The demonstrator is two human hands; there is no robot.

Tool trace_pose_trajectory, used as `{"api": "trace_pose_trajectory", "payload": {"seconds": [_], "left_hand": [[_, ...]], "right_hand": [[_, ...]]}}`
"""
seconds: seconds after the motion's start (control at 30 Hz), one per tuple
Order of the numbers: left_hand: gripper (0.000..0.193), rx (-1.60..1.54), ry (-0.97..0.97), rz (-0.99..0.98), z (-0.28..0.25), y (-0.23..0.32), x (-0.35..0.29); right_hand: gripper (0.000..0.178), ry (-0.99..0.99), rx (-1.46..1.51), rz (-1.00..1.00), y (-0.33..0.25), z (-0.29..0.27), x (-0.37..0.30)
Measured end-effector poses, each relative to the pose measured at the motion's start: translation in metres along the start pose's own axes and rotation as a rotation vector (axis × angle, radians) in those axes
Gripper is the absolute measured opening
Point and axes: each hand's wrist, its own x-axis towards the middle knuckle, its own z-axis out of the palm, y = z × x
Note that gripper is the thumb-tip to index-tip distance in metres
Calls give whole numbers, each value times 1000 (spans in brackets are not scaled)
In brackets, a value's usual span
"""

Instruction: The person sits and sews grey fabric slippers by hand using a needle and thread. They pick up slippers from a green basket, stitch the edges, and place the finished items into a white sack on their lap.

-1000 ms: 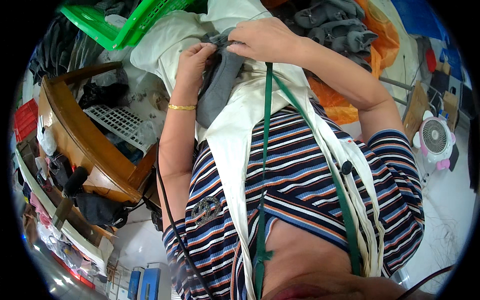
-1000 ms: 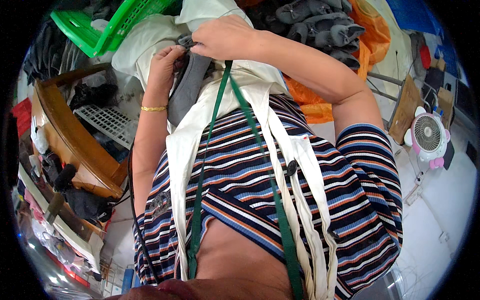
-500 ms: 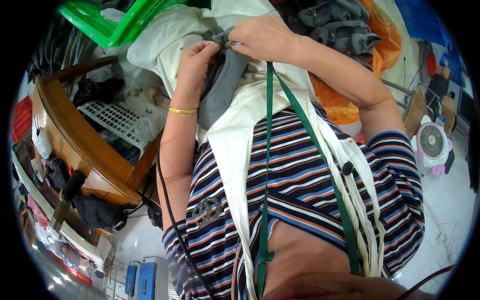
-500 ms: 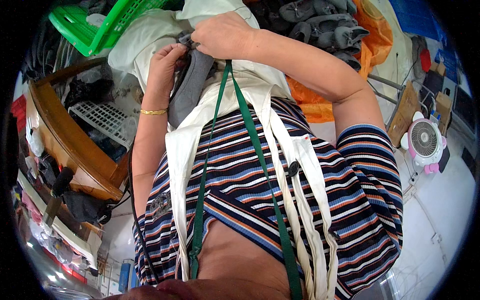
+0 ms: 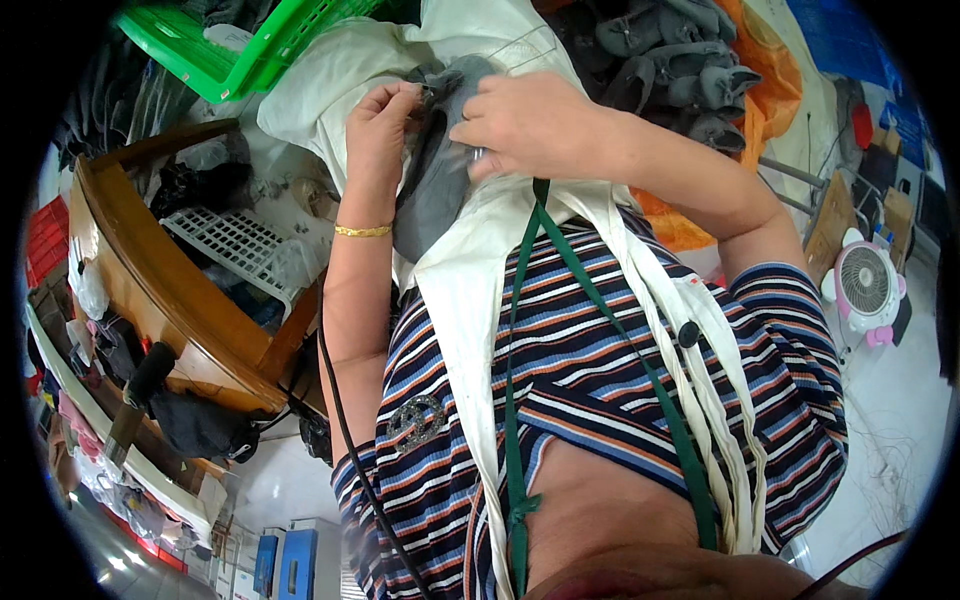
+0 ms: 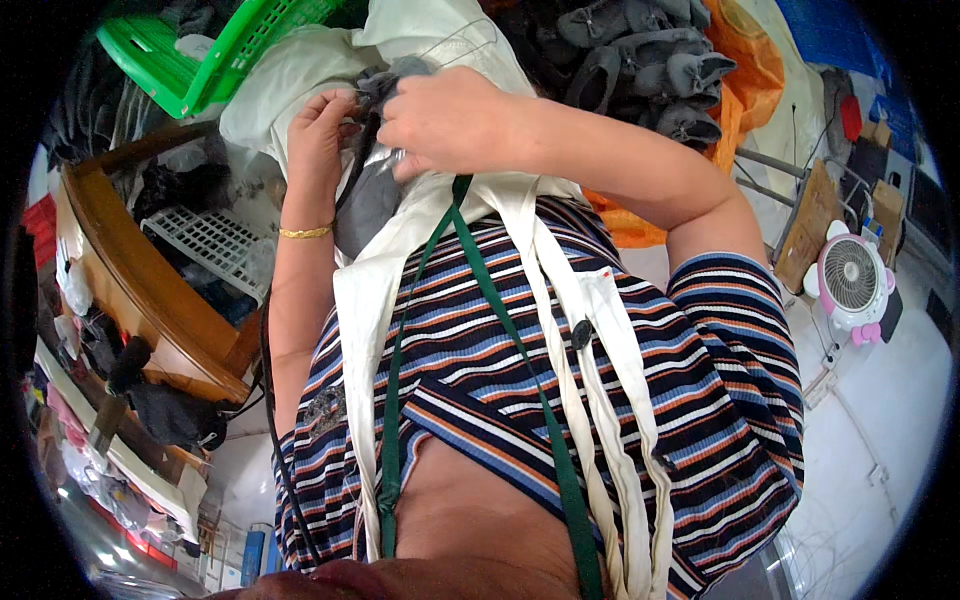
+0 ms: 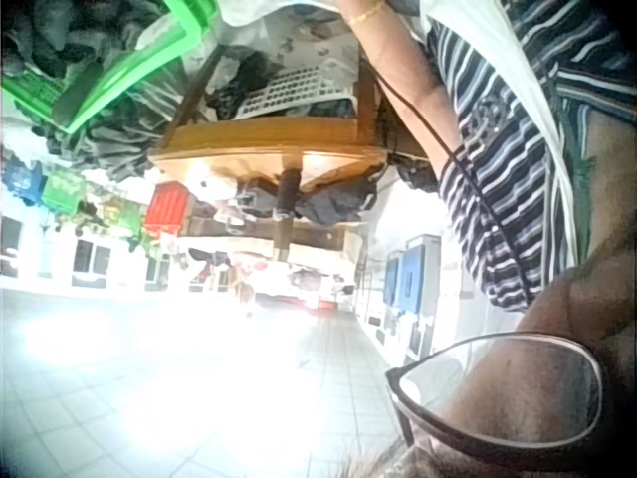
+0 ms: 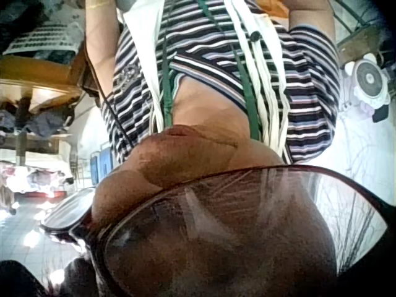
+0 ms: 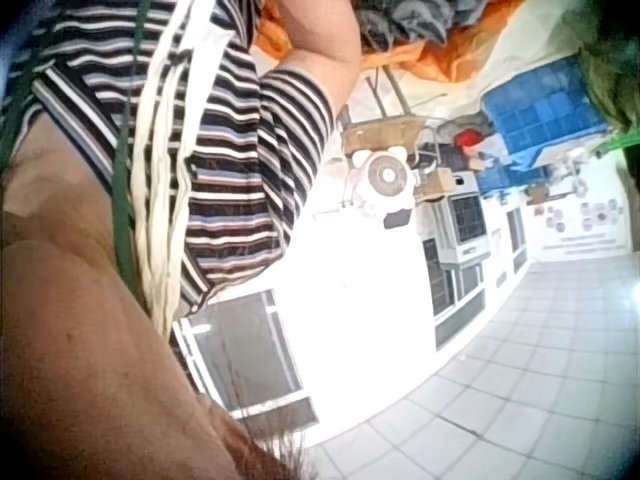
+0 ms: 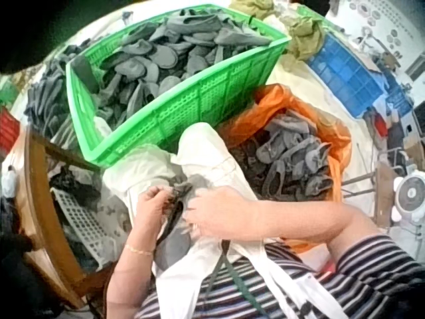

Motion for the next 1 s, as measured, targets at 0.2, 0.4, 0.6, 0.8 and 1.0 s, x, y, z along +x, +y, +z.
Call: {"api": "trace_pose_trajectory", "payload": {"seconds": [0.2,0.4,0.6,0.8,1.0], "left_hand": [[21,393,-301,-6,10,15,-10],[26,517,-135,34,24,-3,-30],[31,428,-201,-25,21,-15,-31],[18,848,-184,378,37,25,-60],[14,771,-248,480,34,24,-71]], "right_hand": [[24,203,86,233,32,29,-14],[13,263,84,238,38,47,-30],[21,229,1055,598,56,20,-65],[22,843,1125,557,99,14,-100],[34,518,827,430,50,33,-56]]}}
